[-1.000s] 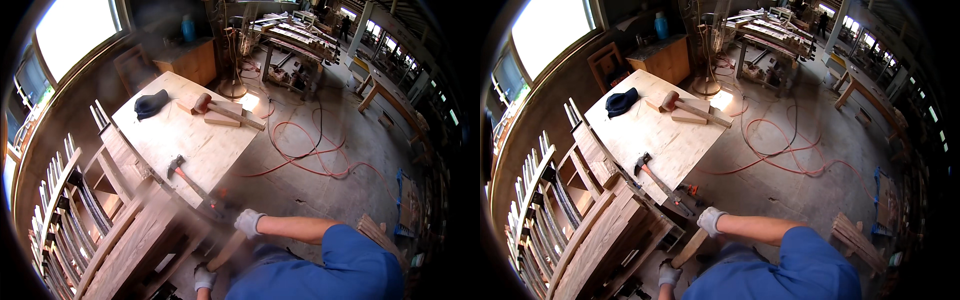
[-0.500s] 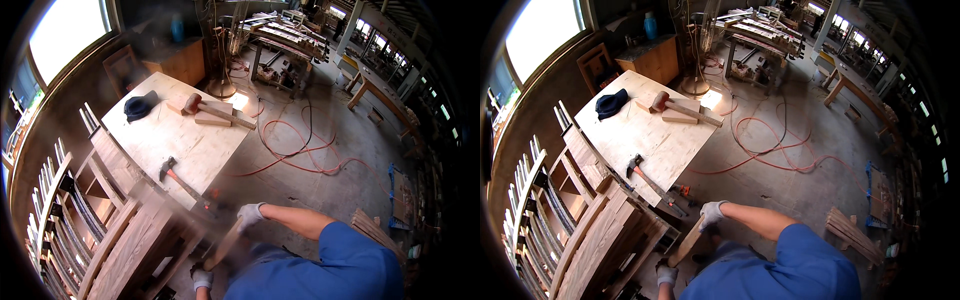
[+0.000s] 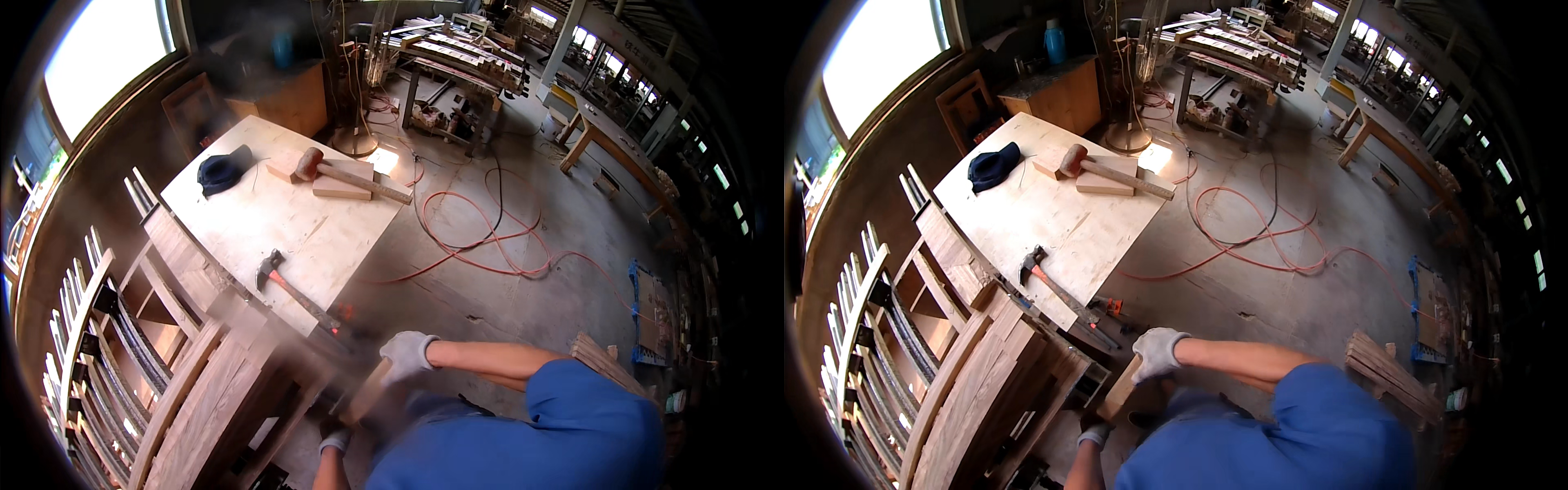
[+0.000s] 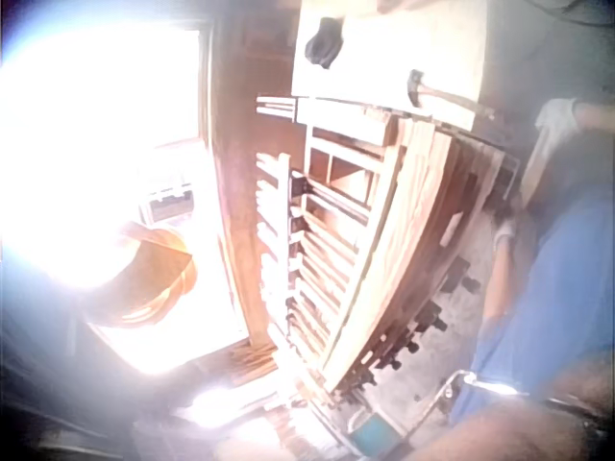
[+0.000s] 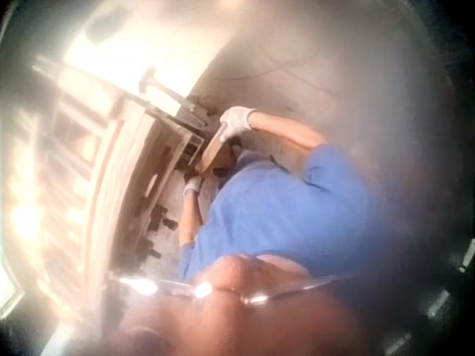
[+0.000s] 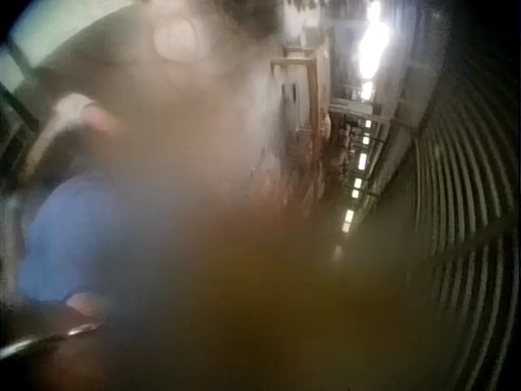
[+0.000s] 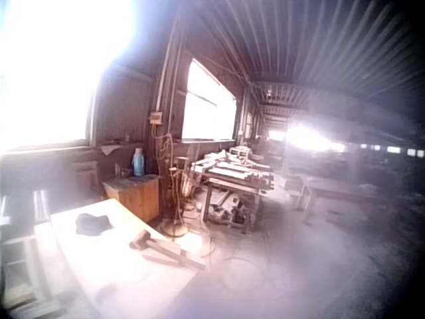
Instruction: The person assembles wooden planks by applying glue to small blocks and nailing them to a long plank. They then move the plank to a clamping jig and secure it with clamps and a mallet.
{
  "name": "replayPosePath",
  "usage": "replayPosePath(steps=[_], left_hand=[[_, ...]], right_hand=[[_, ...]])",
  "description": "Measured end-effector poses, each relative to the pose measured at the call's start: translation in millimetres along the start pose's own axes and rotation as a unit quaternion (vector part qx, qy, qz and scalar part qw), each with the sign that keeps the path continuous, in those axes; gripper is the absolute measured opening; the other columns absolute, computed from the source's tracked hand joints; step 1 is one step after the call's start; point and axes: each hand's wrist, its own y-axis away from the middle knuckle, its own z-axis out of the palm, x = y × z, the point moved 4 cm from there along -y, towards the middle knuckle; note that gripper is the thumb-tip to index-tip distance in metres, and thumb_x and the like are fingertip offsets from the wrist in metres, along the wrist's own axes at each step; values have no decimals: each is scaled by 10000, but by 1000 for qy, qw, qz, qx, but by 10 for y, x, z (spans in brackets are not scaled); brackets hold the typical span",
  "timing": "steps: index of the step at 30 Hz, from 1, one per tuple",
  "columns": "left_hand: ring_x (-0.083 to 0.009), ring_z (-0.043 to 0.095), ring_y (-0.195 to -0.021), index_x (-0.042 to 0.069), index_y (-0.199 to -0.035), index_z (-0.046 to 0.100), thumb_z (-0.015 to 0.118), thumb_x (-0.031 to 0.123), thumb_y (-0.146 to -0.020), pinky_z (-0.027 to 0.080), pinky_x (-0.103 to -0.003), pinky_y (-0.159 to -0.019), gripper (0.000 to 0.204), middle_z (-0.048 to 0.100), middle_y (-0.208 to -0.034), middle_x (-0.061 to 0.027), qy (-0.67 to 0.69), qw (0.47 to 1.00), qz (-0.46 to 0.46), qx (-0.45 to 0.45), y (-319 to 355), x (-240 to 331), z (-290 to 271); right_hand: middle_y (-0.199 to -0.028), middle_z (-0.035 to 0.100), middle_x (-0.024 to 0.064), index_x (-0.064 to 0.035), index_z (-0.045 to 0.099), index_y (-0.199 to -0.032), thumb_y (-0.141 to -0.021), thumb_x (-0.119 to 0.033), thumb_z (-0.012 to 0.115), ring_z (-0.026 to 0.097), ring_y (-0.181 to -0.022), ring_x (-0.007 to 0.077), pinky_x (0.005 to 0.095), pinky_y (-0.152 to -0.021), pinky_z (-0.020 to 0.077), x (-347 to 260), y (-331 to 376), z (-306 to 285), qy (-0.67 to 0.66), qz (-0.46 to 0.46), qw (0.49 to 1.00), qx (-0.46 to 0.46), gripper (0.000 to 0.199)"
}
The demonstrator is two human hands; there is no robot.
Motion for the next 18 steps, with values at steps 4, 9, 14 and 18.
replayPosePath(steps=[4,9,14,18], left_hand=[[-344,724,-1212,35,-1314,732,791,417,-882,553,-433,-1074,579,749,-1306,-211,141,984,67,81,-172,217,144],[-347,724,-1215,25,-1321,725,802,415,-876,550,-431,-1080,597,754,-1298,-210,206,977,32,45,-96,346,407],[-350,724,-1217,14,-1328,718,814,413,-871,548,-429,-1086,615,760,-1291,-209,328,941,-81,14,290,38,817],[-352,724,-1219,5,-1334,713,823,411,-866,545,-427,-1090,630,764,-1285,-208,434,874,-216,22,735,-591,1280]], right_hand=[[-1051,784,241,-104,742,-1219,-777,-590,757,747,-1025,439,512,-931,576,-474,322,5,10,-3,999,51,658],[-990,778,202,-84,697,-1199,-822,-512,765,764,-983,407,516,-848,597,-973,325,254,30,-120,992,29,575],[-937,776,193,-79,698,-1130,-823,-392,811,772,-918,411,510,-803,611,-1687,36,960,-5,-278,960,23,452],[-937,793,140,-74,752,-1085,-832,-245,779,790,-929,369,492,-766,621,-1991,-713,1998,15,-237,971,-25,307]])
